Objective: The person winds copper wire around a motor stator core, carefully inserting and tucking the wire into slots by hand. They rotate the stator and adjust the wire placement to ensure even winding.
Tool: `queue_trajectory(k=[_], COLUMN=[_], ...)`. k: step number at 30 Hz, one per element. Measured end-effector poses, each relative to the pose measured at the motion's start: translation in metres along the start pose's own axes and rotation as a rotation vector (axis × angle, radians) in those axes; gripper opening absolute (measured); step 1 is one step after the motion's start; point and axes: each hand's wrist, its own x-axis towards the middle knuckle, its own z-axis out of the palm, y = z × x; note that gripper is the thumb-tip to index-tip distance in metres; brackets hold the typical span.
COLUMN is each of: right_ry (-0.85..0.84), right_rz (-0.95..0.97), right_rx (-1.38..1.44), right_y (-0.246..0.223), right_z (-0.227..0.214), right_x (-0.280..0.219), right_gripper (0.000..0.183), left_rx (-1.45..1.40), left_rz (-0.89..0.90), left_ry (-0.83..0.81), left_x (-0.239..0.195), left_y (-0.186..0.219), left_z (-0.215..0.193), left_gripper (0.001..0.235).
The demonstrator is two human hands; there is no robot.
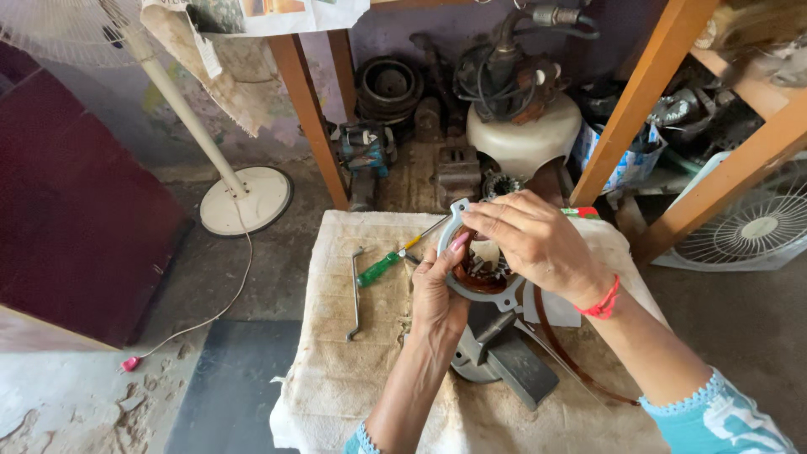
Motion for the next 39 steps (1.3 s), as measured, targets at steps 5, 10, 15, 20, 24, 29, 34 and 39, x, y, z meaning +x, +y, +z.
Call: queue_trajectory(k=[5,10,15,20,24,29,34,39], right_ry=[-0.044,-0.017,-0.031,-0.108,-0.041,0.341,0.308,0.447], right_rz=[-0.036,-0.086,-0.173,-0.104,0.134,0.619,0.832,0.682], right_rx=[-0.043,-0.078,-0.189,-0.116,0.345,0.672,0.231,0.019], right_y=[0.002,0.005,0.011,0.015,0.024,0.011,-0.04,-0.045], right_z=[0.0,0.005,0.011,0.018,0.004,0.002,0.042,0.056], right_x=[-0.002,-0.002,-0.004,-0.001,-0.009,-0.037,-0.053,-0.046], right_gripper=[0.044,0.037,0.034,0.032,0.051,0.042,0.042,0.025], left_rx=[0.013,-0.006,0.008,-0.012,0.064,0.056,0.042,0.046], left_rz=[-0.011,-0.007,0.009,0.003,-0.004,0.07,0.059,0.056], left_ry=[0.044,0.029,0.005,0.035,0.094,0.046,0.03,0.052], left_x=[0.002,0.004,0.008,0.011,0.017,0.036,0.032,0.027], left_y=[-0.004,-0.006,-0.007,-0.005,-0.002,0.008,0.003,0.0], left_z=[-0.004,-0.005,-0.012,-0.012,-0.014,-0.025,-0.031,-0.034], left_gripper=[0.038,0.037,0.035,0.034,0.032,0.03,0.029,0.028])
